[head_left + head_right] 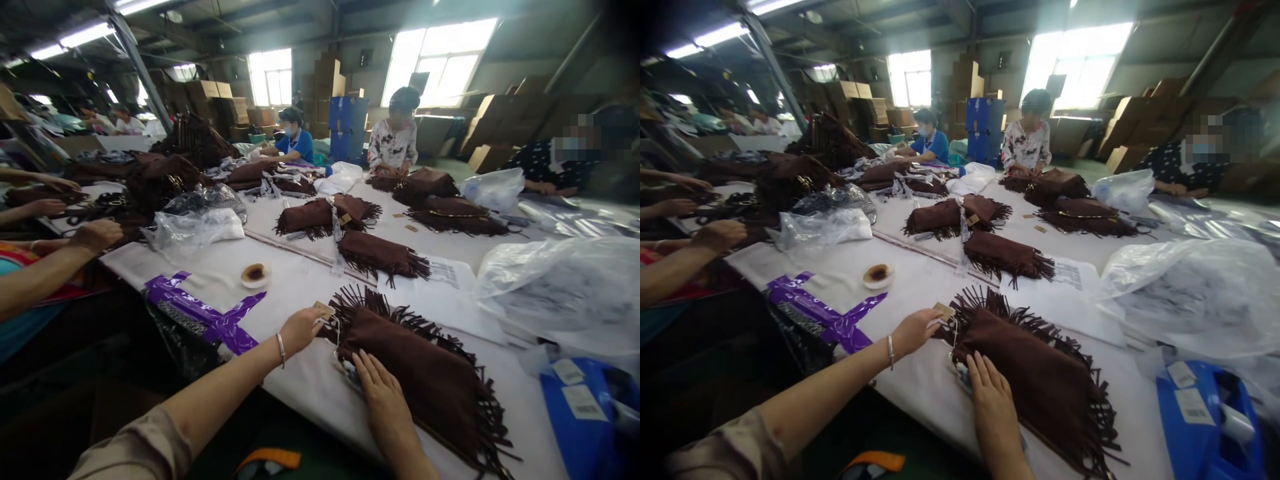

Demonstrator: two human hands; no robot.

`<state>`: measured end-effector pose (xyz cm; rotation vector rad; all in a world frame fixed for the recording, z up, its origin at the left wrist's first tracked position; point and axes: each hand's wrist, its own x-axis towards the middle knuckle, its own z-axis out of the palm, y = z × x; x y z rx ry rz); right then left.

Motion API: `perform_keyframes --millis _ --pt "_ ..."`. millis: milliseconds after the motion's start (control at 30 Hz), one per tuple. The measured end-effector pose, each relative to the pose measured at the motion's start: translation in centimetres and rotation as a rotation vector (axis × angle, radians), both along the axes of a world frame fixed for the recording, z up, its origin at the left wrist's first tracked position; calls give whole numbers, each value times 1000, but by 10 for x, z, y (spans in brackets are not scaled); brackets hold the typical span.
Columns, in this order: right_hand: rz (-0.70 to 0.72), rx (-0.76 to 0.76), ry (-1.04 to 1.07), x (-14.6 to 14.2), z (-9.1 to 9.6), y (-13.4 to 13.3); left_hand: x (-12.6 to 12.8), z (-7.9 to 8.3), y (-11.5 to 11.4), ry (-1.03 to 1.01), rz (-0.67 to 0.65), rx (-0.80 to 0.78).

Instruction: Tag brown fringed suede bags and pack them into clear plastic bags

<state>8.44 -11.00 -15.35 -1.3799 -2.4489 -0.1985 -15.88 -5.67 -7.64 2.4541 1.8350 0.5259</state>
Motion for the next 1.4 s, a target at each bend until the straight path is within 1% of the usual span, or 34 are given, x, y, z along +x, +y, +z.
perform_keyframes --millis 67,133,233,300,400,467,500,567,667,767,833,900,933,1000,1033,1067,1100,1133,1167,1233,1267,1333,1400 --pt "-10 31 8 1 -2 0 -10 -1 24 62 -19 37" --pt "-10 55 15 0 -4 -1 -14 -4 42 141 -61 62" --pt "-13 62 18 0 -7 -2 -20 -5 57 252 -159 86" --pt "-15 58 20 0 -8 -2 -26 1 59 310 -215 103" --pt "-2 48 41 1 -8 -1 -37 20 53 358 -262 146" --pt "9 40 75 2 -6 -1 -36 34 46 365 -276 180" --pt "14 37 100 3 -5 -2 -32 40 42 361 -289 205" --pt "42 35 150 4 -1 -5 -14 49 36 342 -353 265" --pt "131 61 179 7 5 -12 32 52 34 337 -541 313" --pt "181 116 174 10 6 -18 82 47 42 401 -750 255" --pt "166 157 174 10 6 -19 108 42 49 431 -897 193" --pt "124 171 158 9 5 -17 124 38 54 368 -985 119" --pt "100 166 150 7 6 -15 127 37 56 285 -982 83" --pt "52 138 142 1 7 -10 124 38 58 104 -904 48" --pt "34 123 145 -2 7 -8 118 39 58 17 -828 57" --pt "20 108 148 -4 7 -6 109 40 57 -80 -719 75" --pt "6 93 150 -7 6 -5 98 40 54 -191 -583 86" --pt "-10 81 149 -9 4 -4 85 39 48 -325 -428 74" --pt "-25 76 149 -10 2 -3 72 36 41 -487 -266 24" --pt "-47 88 151 -9 -5 -3 44 23 19 -817 14 -159" --pt "-55 103 150 -7 -8 -2 32 15 5 -942 108 -272" --pt "-72 133 135 -3 -11 1 16 -5 -26 -1129 272 -471" --pt "-92 154 102 2 -11 8 11 -22 -53 -1266 380 -631"
